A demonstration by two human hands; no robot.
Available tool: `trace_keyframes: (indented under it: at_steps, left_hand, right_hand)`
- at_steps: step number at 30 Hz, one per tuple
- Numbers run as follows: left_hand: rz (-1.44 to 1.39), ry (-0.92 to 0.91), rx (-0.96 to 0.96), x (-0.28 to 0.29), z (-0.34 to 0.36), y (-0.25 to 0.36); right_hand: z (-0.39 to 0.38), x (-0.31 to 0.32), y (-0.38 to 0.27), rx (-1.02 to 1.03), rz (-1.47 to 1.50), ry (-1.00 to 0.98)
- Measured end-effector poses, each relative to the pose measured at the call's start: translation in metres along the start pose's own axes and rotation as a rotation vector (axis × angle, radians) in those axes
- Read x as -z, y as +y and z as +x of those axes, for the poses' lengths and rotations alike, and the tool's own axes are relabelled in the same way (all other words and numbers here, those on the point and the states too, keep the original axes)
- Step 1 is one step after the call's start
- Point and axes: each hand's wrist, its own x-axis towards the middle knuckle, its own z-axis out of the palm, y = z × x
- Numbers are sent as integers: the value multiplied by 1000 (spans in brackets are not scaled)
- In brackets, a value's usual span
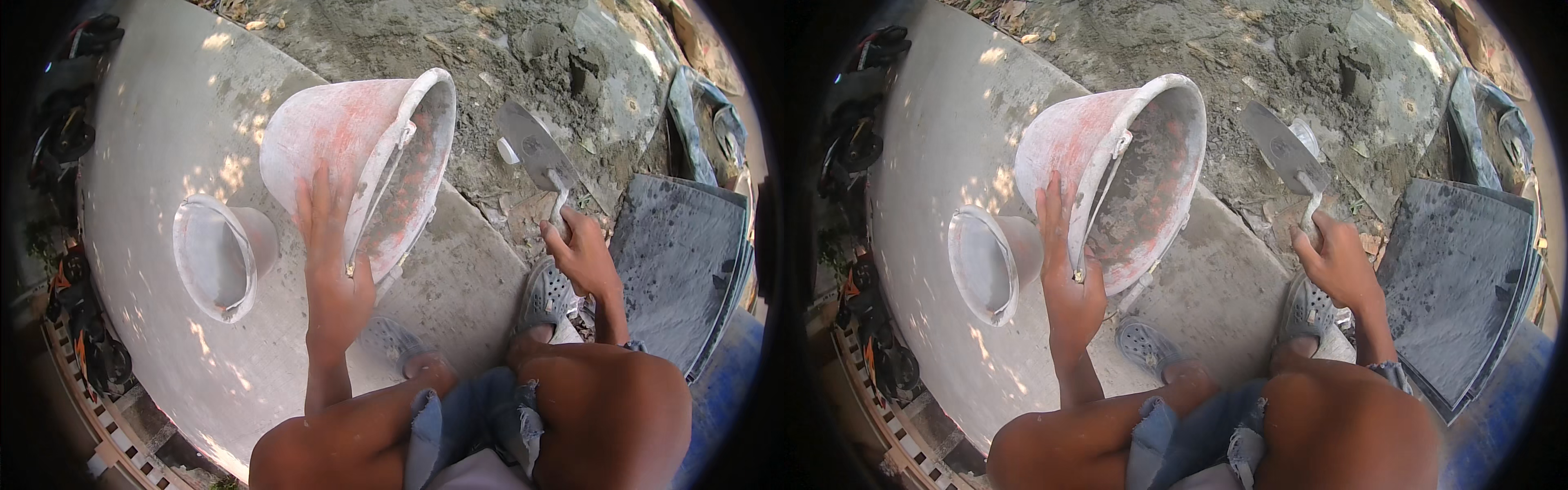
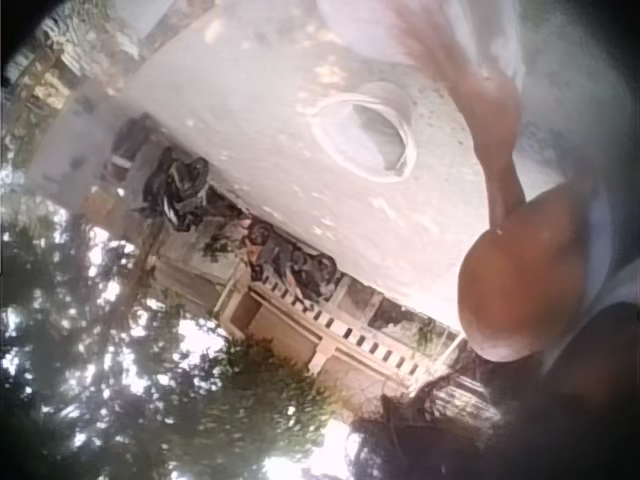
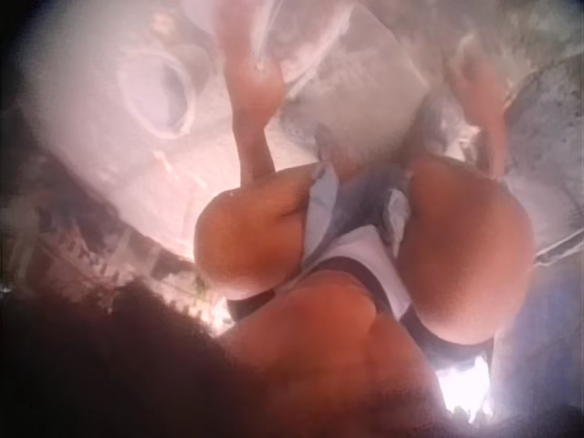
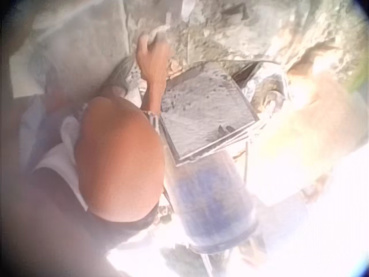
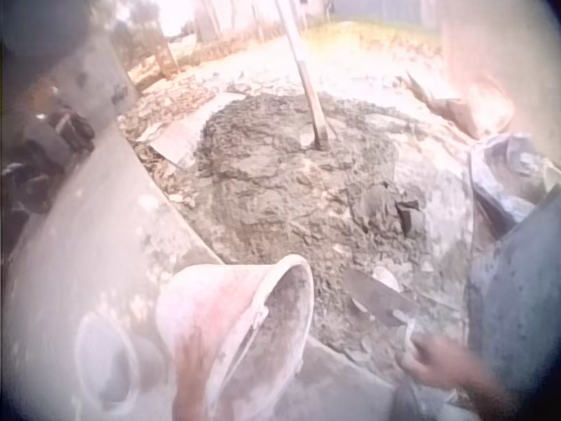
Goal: The person applies a white cement-like substance to a concrete surface using a brush and bucket, then transfers material between buckets with a trowel. The person walks across the site, retrieves tools, and continues mixing and applying the material.
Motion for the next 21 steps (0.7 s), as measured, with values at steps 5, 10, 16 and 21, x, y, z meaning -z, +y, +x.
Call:
trace_keyframes:
  at_steps: [5, 10, 16, 21]
  left_hand:
    - [76, -20, -6, -4, 7, 6]
    - [186, -59, 64, 5, 28, 26]
    - [340, -158, 63, 21, 55, 39]
    - [249, -259, -34, 17, 90, 29]
  right_hand:
    - [27, 10, -11, 439, -276, -20]
    - [56, 11, -42, 470, -656, 44]
    - [74, 15, -54, 562, -802, 36]
    - [84, 7, -47, 518, -834, 167]
